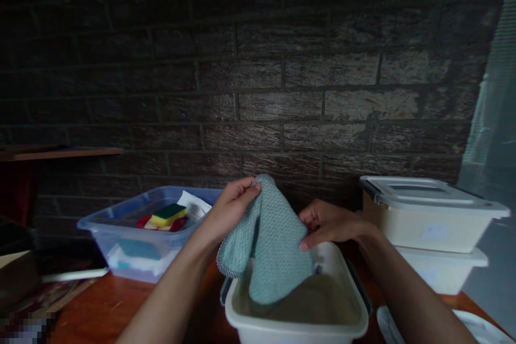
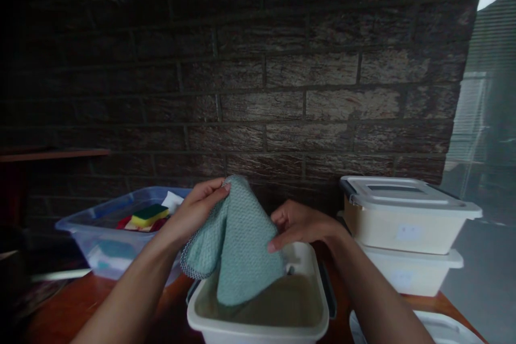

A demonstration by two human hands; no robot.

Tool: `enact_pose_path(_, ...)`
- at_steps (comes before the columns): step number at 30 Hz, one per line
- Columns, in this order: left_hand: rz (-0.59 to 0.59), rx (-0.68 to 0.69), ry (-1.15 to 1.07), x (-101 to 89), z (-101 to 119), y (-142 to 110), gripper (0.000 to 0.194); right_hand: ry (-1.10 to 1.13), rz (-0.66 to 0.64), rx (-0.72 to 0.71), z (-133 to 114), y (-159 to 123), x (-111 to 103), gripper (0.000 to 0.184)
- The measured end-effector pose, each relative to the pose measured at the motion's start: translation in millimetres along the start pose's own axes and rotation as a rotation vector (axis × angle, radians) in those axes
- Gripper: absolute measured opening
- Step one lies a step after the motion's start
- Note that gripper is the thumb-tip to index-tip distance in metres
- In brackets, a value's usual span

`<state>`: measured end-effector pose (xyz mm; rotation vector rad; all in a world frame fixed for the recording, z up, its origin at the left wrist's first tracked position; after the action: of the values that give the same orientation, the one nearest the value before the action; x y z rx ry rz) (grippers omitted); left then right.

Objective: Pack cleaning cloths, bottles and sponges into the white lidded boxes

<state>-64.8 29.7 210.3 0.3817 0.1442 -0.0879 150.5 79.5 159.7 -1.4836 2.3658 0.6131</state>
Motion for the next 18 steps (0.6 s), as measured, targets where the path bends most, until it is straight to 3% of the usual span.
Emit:
enact_pose_path(3, -0.003, -0.071, -0.082, -5.8, -5.1, -0.6, 0.026, 0.008, -0.007, -0.008, 8.0, 5.3, -0.6, 0.024)
enact_pose_path(8, 0.064, -0.241, -0.476, -12.7, -10.7, -4.1, 0.016, 0.364, 0.310, -0.164, 5.2, 1.9, -24.7, 0.019)
enact_pose_path(11, -0.005, -0.334, -0.714, -5.6, -4.5, -6.6, 0.009, 0.450, 0.459, -0.236, 6.4, 0.9, -37.4, 0.018)
enact_pose_path(13, -0.034, -0.361, -0.808, -1.5, 1.1, -6.8, 0.017, 0.497, 0.512, -0.250, 11.1, 2.8, -42.2, 0.025)
enact_pose_path(15, -0.023, -0.334, -0.861, -1.3, 6.1, -5.6, 0.023, 0.581, 0.463, -0.235, 19.3, 6.9, -41.7, 0.047)
enact_pose_path(18, -0.027, -0.224, -0.858, -5.2, 13.2, -4.3, 0.023, 0.741, 0.217, -0.247, 32.7, 12.1, -33.1, 0.081)
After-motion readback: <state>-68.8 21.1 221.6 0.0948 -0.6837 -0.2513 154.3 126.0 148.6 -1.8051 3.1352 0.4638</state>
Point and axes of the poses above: each hand's wrist, its own y-axis towards the middle knuckle, its own x-axis out of the palm, z = x × y, the point moved 5 cm from there along y, towards the middle knuckle, and after that the axes turned 7 degrees about -x, right-handed, at the moved point
